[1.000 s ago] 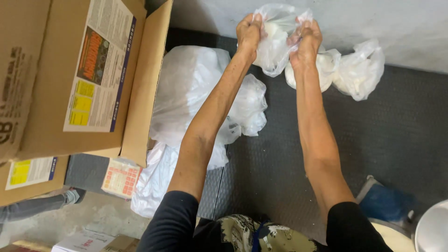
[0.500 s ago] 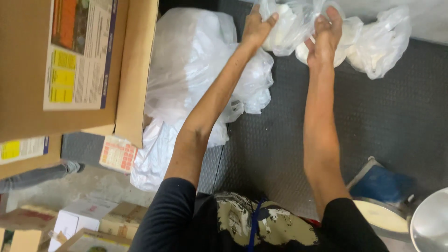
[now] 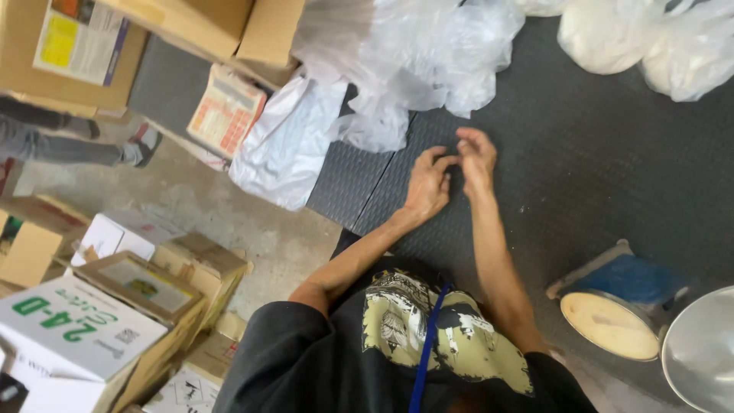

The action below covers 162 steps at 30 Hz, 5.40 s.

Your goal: Scooping white powder from a large bag into smaller plastic bags and weighing them on a scale.

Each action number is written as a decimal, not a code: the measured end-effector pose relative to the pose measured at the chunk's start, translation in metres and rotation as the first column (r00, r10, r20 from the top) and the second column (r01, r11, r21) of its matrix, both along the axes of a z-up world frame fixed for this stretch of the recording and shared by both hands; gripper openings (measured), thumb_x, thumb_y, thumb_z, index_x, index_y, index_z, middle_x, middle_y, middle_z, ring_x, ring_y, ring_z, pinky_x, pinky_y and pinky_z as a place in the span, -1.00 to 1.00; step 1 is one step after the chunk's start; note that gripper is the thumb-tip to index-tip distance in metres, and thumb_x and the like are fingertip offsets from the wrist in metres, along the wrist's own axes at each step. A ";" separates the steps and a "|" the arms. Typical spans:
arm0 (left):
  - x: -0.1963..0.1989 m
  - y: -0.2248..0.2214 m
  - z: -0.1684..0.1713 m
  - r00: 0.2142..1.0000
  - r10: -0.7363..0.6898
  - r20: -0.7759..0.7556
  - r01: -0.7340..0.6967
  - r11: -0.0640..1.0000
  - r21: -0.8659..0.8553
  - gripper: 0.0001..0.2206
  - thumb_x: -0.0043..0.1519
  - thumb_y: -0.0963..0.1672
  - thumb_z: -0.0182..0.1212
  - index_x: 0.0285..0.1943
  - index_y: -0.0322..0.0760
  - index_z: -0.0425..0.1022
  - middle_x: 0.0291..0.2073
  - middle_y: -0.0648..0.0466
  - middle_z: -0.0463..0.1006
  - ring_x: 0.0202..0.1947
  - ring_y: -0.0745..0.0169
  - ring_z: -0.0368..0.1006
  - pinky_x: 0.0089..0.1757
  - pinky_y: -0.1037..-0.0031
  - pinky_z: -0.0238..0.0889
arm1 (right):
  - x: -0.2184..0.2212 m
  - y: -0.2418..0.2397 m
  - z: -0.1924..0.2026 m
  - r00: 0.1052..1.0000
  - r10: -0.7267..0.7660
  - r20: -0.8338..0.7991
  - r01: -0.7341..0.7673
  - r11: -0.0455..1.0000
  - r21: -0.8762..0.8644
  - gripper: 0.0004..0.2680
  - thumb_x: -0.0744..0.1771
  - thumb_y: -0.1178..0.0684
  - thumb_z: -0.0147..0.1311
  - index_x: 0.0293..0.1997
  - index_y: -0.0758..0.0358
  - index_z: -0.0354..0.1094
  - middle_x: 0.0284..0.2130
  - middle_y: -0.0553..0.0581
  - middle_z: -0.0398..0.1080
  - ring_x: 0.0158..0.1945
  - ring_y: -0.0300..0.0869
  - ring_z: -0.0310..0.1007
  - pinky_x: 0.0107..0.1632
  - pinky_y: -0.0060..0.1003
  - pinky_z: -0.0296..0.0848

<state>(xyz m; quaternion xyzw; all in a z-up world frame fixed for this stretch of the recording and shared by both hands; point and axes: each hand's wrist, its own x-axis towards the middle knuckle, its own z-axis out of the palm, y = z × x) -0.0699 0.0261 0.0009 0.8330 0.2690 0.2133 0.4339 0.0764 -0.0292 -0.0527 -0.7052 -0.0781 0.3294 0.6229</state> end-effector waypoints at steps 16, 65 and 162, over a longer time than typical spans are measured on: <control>-0.086 0.037 -0.064 0.963 0.091 -0.254 0.001 0.940 0.340 -0.87 0.18 -0.11 0.17 -0.17 -0.16 0.58 -0.23 -0.05 0.59 -0.11 -0.06 0.50 -0.01 -0.32 0.06 | -0.046 -0.016 -0.005 0.990 0.102 -0.093 -0.115 0.981 -0.154 -0.83 0.35 0.20 0.06 0.01 0.18 0.48 -0.20 0.02 0.47 -0.20 -0.27 0.42 -0.17 -0.33 0.40; -0.081 -0.022 -0.067 0.942 0.107 0.318 -0.131 0.990 0.055 -0.67 0.04 -0.28 0.32 0.00 -0.24 0.52 -0.02 -0.07 0.49 -0.01 -0.09 0.45 -0.01 0.26 0.35 | -0.024 -0.248 -0.052 0.875 -0.325 -0.359 0.451 0.817 0.360 -0.92 0.41 0.27 0.00 -0.09 0.21 0.38 -0.21 0.09 0.48 -0.18 -0.16 0.50 -0.10 -0.14 0.51; 0.027 0.174 0.126 0.773 0.242 0.586 -0.312 0.950 0.019 -0.12 0.12 -0.06 0.57 0.48 -0.48 0.00 0.40 -0.37 0.06 0.42 -0.35 -0.02 0.33 0.09 -0.06 | -0.077 -0.107 0.070 0.989 -0.055 0.137 0.039 0.992 0.118 -0.64 0.38 0.25 0.02 0.40 0.25 0.26 0.16 0.16 0.40 -0.02 -0.22 0.52 -0.05 -0.38 0.53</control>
